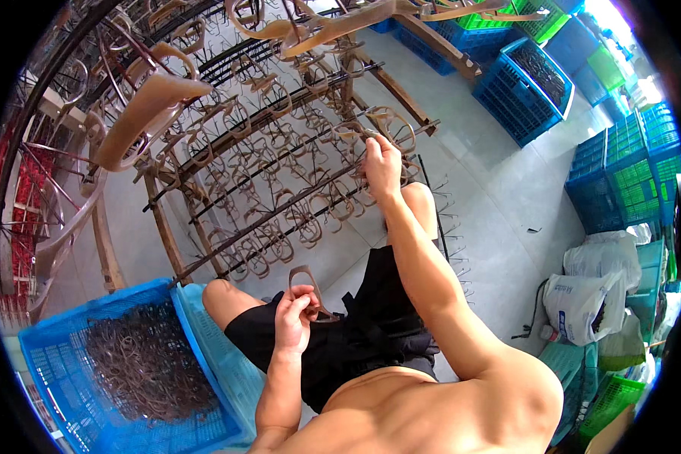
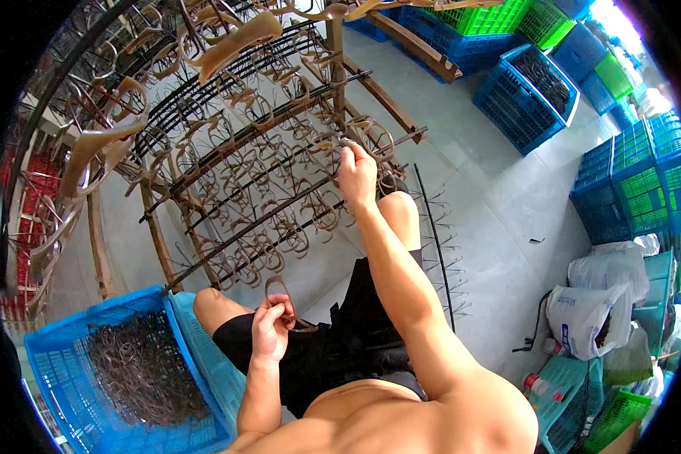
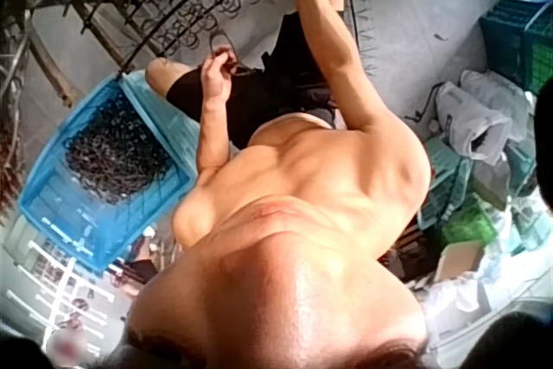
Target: The person sits on a crate and repeatedly picks metal hooks from a blue basket, then attaches them to a metal rack structure. The person handles hooks one at a time and places them onto horizontal bars of the rack.
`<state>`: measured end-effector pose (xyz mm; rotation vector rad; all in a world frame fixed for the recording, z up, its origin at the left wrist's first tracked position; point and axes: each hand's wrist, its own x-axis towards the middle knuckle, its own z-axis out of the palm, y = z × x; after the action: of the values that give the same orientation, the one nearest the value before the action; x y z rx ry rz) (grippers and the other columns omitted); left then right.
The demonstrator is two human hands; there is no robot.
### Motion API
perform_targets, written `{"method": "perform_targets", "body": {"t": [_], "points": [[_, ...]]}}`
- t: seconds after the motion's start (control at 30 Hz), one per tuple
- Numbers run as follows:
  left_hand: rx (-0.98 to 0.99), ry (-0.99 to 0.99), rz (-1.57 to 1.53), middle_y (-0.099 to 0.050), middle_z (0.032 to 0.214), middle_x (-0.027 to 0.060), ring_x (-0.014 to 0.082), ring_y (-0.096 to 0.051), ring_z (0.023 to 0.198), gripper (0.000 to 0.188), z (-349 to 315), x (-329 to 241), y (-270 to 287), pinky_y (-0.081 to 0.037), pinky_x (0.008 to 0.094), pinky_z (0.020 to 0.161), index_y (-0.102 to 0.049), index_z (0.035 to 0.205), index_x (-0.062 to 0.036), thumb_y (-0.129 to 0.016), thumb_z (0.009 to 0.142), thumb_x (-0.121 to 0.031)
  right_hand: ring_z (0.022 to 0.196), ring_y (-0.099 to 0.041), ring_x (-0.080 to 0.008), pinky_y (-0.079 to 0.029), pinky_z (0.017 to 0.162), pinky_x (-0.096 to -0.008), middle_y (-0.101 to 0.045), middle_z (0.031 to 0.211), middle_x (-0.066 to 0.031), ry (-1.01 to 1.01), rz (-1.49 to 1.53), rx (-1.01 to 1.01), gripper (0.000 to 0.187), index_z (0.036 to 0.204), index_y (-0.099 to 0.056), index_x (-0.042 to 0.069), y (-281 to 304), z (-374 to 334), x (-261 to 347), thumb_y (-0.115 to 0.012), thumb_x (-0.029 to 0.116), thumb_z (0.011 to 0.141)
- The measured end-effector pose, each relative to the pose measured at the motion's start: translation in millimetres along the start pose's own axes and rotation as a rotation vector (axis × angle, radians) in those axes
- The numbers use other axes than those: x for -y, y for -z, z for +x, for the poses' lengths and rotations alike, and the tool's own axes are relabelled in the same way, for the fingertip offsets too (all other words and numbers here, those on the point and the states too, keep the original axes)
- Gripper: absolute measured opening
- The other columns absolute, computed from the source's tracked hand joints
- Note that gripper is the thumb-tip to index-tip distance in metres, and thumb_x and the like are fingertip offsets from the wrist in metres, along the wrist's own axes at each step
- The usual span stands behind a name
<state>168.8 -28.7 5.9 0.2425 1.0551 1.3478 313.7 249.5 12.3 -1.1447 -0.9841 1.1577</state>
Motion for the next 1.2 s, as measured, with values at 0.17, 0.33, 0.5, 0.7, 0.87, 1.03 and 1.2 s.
{"method": "perform_targets", "body": {"t": [0.17,0.33,0.5,0.7,0.87,1.03,1.2], "points": [[0.004,0.000,0.000,-0.057,0.078,0.0036,0.0122,-0.051,0.066,0.015,0.0,1.1,0.9,-0.039,0.0241,0.057,-0.057,0.097,-0.0036,-0.050,0.084,-0.008,0.048,-0.036,-0.0025,-0.028,0.042,-0.0217,-0.043,0.055,0.0061,0.040,-0.048,0.043,0.019,0.092,-0.062,0.000,4.8,2.2,-7.0,-0.049,0.014,0.090],[0.002,0.025,0.020,-0.058,0.079,0.0035,0.0122,-0.052,0.068,0.015,1.5,2.3,2.9,-0.039,0.0239,0.057,-0.057,0.097,-0.0040,-0.051,0.085,-0.009,0.053,-0.036,-0.0031,-0.029,0.045,-0.0225,-0.042,0.057,0.0058,0.058,-0.077,0.042,0.019,0.086,-0.061,-0.001,-7.4,-10.1,-10.9,-0.051,0.014,0.089],[0.014,0.020,-0.009,-0.058,0.079,0.0036,0.0119,-0.052,0.067,0.015,-2.0,-1.9,-1.9,-0.039,0.0239,0.056,-0.057,0.098,-0.0042,-0.052,0.085,-0.009,0.052,-0.036,-0.0041,-0.030,0.045,-0.0237,-0.043,0.057,0.0044,0.073,-0.150,0.081,0.019,0.083,-0.060,-0.001,-10.4,-13.8,-5.0,-0.053,0.016,0.088],[0.009,0.034,-0.003,-0.060,0.080,0.0042,0.0116,-0.055,0.068,0.014,-5.3,-2.5,2.1,-0.041,0.0234,0.056,-0.057,0.098,-0.0045,-0.051,0.085,-0.009,0.051,-0.035,-0.0037,-0.029,0.045,-0.0232,-0.042,0.056,0.0045,0.144,-0.216,0.032,0.021,0.087,-0.061,-0.001,-8.5,-10.6,-1.6,-0.052,0.018,0.089],[0.039,-0.012,-0.025,-0.059,0.080,0.0036,0.0111,-0.055,0.068,0.015,-5.4,-7.0,3.2,-0.042,0.0231,0.056,-0.057,0.098,-0.0046,-0.051,0.085,-0.008,0.049,-0.042,-0.0126,-0.037,0.047,-0.0292,-0.049,0.055,-0.0064,0.333,-0.412,-0.074,0.023,0.094,-0.061,-0.001,-11.3,-7.7,-5.5,-0.049,0.018,0.089],[0.074,-0.013,-0.047,-0.059,0.081,0.0040,0.0113,-0.054,0.069,0.016,-8.8,-11.0,-0.5,-0.043,0.0231,0.058,-0.057,0.099,-0.0047,-0.051,0.085,-0.008,0.048,-0.046,-0.0170,-0.040,0.050,-0.0330,-0.053,0.058,-0.0103,0.370,-0.521,-0.026,0.023,0.098,-0.061,0.000,0.7,0.8,-3.2,-0.049,0.018,0.088],[0.131,-0.108,-0.069,-0.060,0.086,0.0041,0.0117,-0.057,0.077,0.014,-10.0,-17.6,0.6,-0.046,0.0245,0.064,-0.056,0.101,-0.0047,-0.052,0.088,-0.007,0.053,-0.051,-0.0122,-0.042,0.047,-0.0274,-0.052,0.062,-0.0033,-0.119,-0.186,0.148,0.027,0.102,-0.058,0.000,9.1,-0.4,9.3,-0.051,0.024,0.092]]}}
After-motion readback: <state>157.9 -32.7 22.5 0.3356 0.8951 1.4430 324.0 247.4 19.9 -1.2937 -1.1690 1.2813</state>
